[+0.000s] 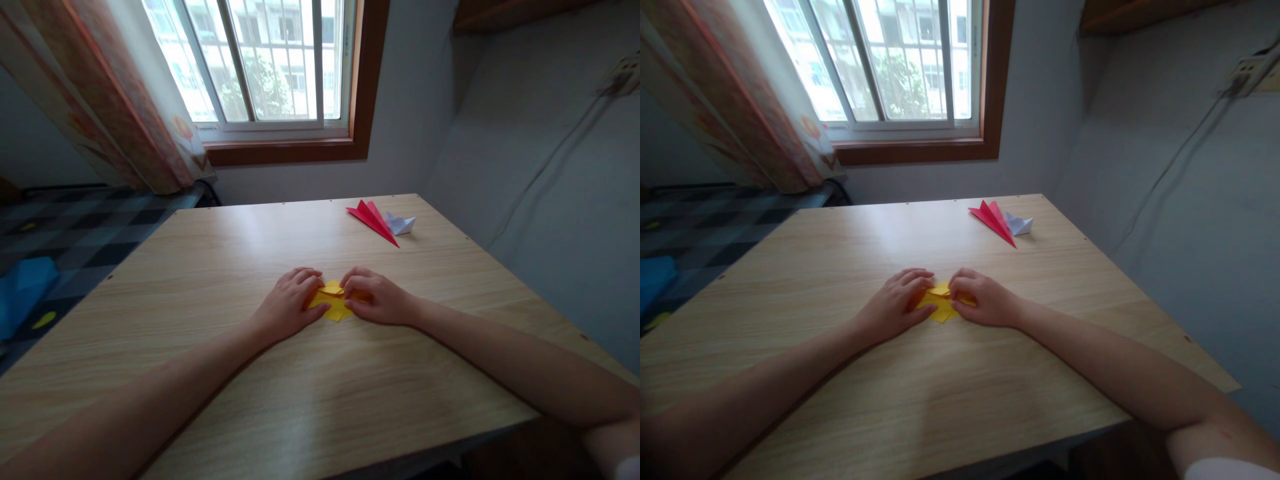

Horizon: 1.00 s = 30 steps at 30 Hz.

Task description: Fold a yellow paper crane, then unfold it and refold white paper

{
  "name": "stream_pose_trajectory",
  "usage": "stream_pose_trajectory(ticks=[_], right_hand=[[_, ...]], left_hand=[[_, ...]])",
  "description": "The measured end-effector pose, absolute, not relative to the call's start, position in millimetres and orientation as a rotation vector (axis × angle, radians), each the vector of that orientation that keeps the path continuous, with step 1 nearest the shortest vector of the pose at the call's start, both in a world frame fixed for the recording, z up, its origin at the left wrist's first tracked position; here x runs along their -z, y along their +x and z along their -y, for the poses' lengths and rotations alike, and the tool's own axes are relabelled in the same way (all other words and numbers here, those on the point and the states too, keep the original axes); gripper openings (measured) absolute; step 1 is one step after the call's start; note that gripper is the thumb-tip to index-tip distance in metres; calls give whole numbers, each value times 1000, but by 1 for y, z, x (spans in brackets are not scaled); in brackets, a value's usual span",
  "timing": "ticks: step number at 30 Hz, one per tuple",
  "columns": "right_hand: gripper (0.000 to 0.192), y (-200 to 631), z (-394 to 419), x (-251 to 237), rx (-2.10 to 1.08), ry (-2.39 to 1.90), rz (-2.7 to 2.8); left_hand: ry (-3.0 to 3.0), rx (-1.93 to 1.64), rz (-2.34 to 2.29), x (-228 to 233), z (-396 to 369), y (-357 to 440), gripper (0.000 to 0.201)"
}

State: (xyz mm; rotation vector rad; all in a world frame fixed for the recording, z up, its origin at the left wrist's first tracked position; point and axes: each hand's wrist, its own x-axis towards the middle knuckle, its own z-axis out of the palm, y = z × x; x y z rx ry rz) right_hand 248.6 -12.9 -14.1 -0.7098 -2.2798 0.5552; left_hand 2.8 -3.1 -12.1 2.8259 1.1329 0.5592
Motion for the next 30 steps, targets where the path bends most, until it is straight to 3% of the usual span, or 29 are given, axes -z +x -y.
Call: stream_pose_trajectory(ticks=[10, 14, 22, 30], right_hand=[[3, 248, 8, 18, -613, -1052, 2147], [17, 249, 6, 19, -566, -1066, 2209], [7, 249, 4, 19, -524, -1032, 2219], [6, 249, 5, 16, -503, -898, 2140]], left_hand=[[2794, -536, -1082, 9, 6, 5, 30], [2782, -529, -1140, 8, 5, 6, 31], [2733, -578, -1198, 11, 5, 5, 32], [2740, -610, -1359, 12, 2, 4, 56]])
